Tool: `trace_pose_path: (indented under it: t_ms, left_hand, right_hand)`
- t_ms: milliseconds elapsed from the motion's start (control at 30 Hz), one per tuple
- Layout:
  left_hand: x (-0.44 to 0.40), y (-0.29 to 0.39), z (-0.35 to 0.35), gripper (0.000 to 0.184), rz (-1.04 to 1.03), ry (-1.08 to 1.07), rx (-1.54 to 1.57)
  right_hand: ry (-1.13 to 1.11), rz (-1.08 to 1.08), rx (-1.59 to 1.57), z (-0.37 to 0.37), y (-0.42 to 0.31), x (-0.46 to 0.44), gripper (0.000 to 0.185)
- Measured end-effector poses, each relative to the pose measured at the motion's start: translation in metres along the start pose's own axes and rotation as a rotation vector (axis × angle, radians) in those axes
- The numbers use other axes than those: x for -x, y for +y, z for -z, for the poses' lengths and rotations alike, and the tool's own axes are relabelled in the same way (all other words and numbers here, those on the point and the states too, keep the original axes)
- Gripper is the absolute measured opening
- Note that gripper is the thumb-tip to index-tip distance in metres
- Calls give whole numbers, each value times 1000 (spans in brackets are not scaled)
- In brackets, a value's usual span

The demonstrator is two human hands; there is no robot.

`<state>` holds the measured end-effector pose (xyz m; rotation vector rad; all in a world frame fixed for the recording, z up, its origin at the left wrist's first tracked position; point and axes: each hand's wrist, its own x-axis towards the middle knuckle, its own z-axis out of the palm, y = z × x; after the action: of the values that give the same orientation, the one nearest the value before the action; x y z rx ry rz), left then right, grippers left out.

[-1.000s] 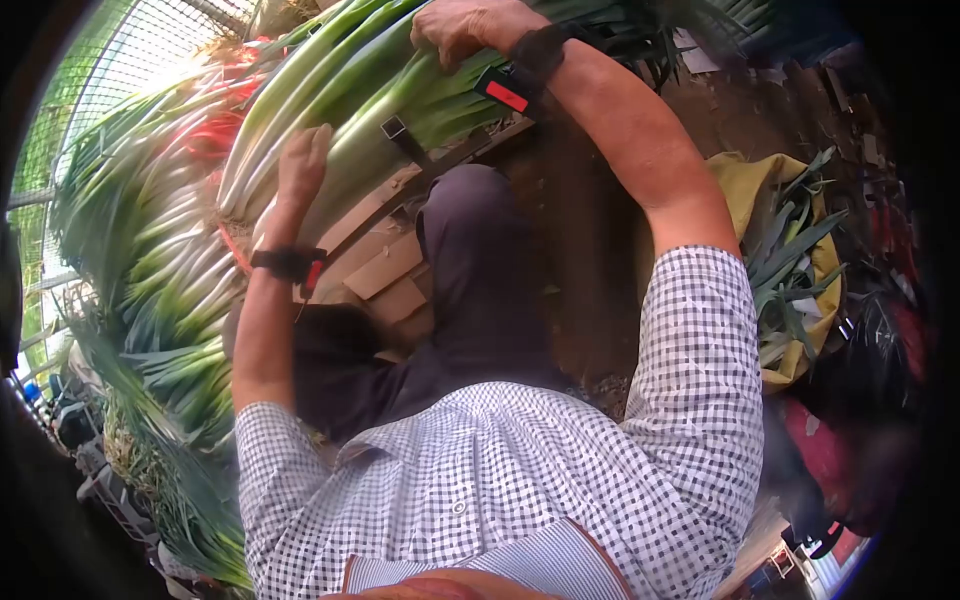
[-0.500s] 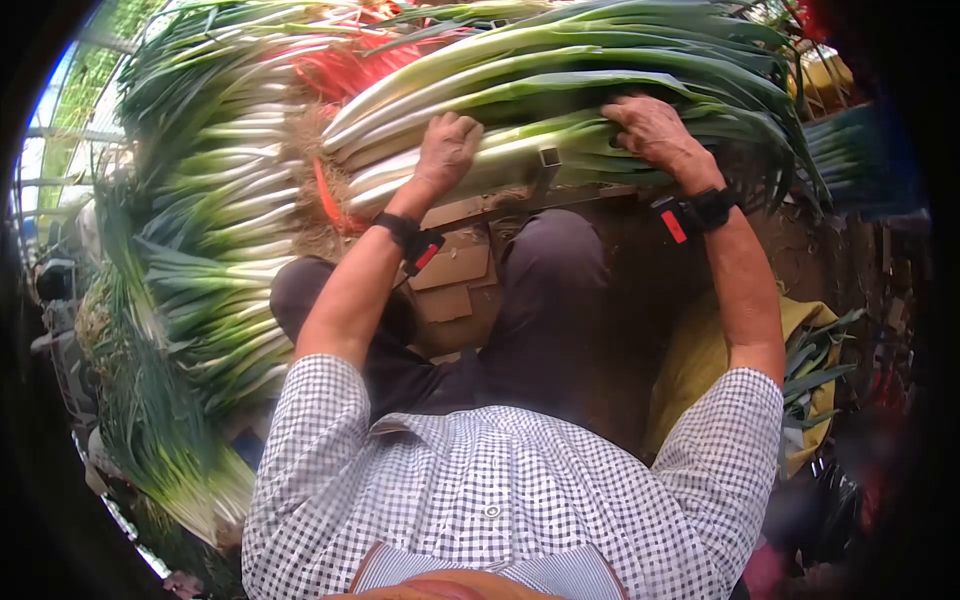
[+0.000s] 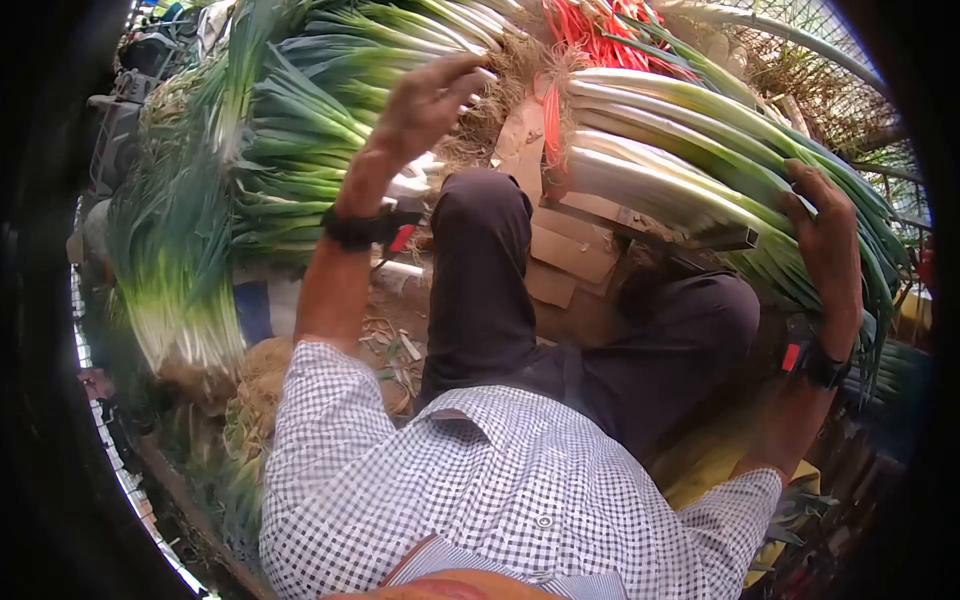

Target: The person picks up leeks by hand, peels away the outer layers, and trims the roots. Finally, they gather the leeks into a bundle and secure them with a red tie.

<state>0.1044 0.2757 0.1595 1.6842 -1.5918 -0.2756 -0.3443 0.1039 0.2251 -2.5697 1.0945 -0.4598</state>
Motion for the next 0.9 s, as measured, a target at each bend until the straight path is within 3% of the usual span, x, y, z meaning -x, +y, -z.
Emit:
trace_pose_path:
  t_ms: [33,100,200,267,333,367,400,467,567,667,700,767,833,900]
  left_hand:
    - [34,-35,26,28,89,139,54]
    - [116,-130,52,26,466,404,88]
    - [266,-190,42,31,1044,560,214]
    - [360,-213,2,23,1194,576,538]
    - [399,-198,-48,21,1308,571,587]
    - [409,-197,-72,20,1297,478,600]
    - [416,-193,-91,19,1284,386,612]
    - [401,-175,-113,18,1424,371,883]
    - [392,-189,-136,10,1571,519,1021]
    - [399,-247,-153,12,1423,578,734]
    - [373,-243,-148,13,1414,710,703]
    - [333,-261,-129,17,1259,740,765]
    - [290,-281,-115,21,1225,808,525]
    - [259,-308,-106,31,1262,835,524]
  right_hand:
    - [26,56,44,0,-12,-7,34]
    - [73,166,134,-1,-43,-25,33]
    - [138,171,142,-13,-85,-47,32]
    - [137,255,145,-33,-110,-60,28]
    - [89,406,172,-59,-141,-69,27]
    - [-4,315,65,-76,-156,-68,25]
    - [-37,450,20,-92,-165,-72,23]
    - [-75,491,-74,-127,-168,-75,20]
    - [-147,414,-93,-168,-159,-84,20]
    - [-212,379,-63,-185,-148,-88,20]
    - [-233,373,-52,-188,-146,-88,20]
    - [-240,381,-55,-196,-143,-90,20]
    - [-262,361,-49,-200,-144,-88,19]
    - [-285,349,-30,-201,-143,-86,20]
